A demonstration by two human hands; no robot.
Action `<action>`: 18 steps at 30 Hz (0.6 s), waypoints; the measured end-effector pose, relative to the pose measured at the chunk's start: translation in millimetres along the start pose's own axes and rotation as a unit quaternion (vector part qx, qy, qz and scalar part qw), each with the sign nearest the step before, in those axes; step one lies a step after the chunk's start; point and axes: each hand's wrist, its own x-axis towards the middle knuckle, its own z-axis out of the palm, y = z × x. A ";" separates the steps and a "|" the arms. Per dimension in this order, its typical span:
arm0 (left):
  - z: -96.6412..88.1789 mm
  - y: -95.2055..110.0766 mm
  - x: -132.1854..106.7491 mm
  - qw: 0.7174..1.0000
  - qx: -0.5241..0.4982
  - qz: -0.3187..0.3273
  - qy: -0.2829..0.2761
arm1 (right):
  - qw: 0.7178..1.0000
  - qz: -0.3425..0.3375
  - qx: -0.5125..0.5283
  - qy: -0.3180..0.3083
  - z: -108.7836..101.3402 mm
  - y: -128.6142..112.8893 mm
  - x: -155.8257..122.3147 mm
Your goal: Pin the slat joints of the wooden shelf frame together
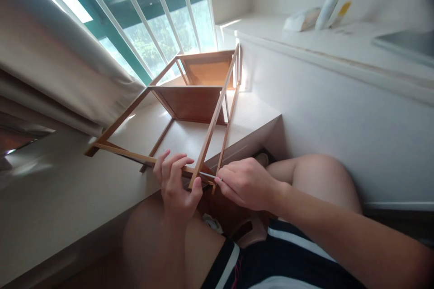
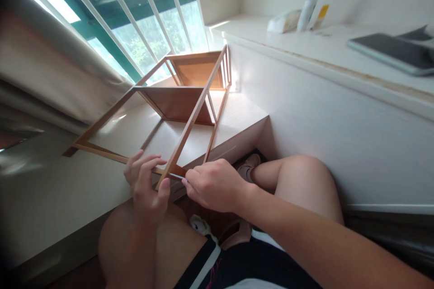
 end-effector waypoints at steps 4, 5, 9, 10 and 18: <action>-0.7 -3.3 0.9 1.000 -0.001 0.013 0.009 | 1.000 -0.003 -0.018 -0.009 -1.1 0.2 3.6; -0.6 -3.8 0.8 1.000 -0.001 0.016 0.013 | 1.000 -0.002 -0.018 -0.012 -1.3 0.0 4.2; -0.6 -3.9 -0.6 1.000 0.007 0.010 0.013 | 1.000 0.010 0.004 -0.021 0.0 -2.4 4.0; -0.6 -3.6 -1.0 1.000 0.008 0.006 0.010 | 1.000 0.014 0.013 -0.023 0.9 -3.1 3.6; -0.8 -2.4 -2.4 1.000 0.005 -0.006 0.004 | 0.994 0.045 0.099 -0.025 9.6 -4.5 0.5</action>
